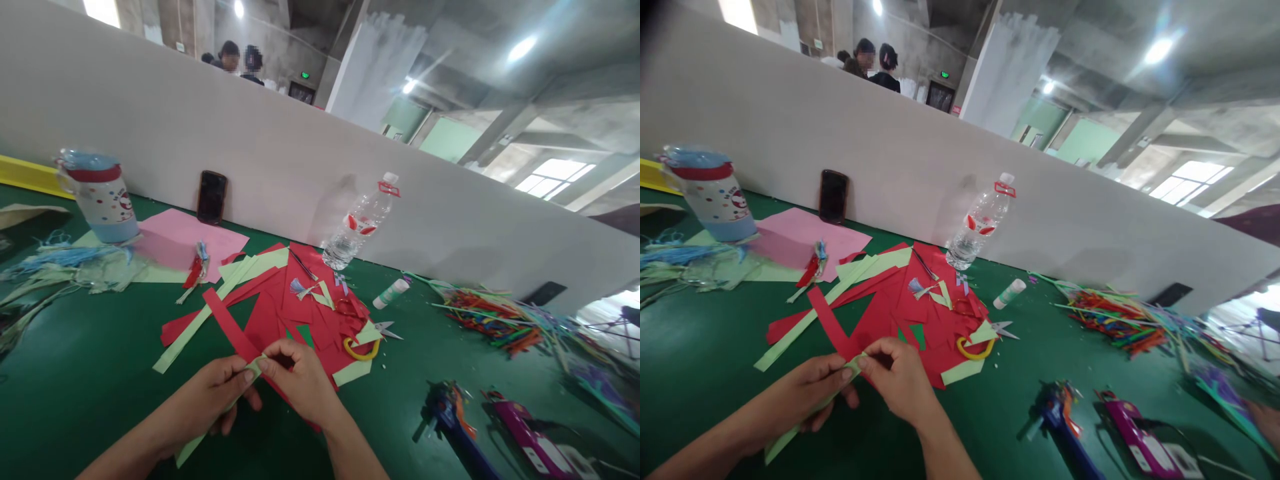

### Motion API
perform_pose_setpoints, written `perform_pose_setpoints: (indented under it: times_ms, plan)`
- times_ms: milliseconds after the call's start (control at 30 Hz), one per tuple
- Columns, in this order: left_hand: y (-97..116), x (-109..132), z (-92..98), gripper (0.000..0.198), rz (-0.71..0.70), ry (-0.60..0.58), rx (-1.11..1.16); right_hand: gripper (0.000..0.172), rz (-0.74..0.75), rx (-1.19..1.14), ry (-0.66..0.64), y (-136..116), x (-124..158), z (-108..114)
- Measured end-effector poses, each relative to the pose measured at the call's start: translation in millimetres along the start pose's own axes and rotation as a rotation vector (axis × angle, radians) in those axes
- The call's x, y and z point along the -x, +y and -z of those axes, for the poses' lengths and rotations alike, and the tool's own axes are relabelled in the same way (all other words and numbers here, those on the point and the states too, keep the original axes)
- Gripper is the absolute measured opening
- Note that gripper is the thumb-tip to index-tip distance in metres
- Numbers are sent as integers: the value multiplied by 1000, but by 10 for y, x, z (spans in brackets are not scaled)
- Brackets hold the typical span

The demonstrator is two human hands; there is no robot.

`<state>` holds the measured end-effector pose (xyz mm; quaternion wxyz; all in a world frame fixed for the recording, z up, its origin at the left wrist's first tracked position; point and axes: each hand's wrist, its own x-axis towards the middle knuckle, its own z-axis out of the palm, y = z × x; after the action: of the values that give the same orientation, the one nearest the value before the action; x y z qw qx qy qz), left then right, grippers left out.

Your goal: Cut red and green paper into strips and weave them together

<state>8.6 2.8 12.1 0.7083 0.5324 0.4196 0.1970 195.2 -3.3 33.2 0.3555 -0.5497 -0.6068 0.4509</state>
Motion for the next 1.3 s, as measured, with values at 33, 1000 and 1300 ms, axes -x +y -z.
perform_pose_setpoints:
  times_ms: [33,1000,1300]
  plan:
    - [-10,-7,-1,54,2,-4,6,15,-1,-2,0,-7,-2,-3]
    - [123,-7,175,56,-221,545,441,42,-1,-236,66,84,-41,442]
    - [103,29,85,42,-266,389,203,32,54,-108,-75,-39,50,-10]
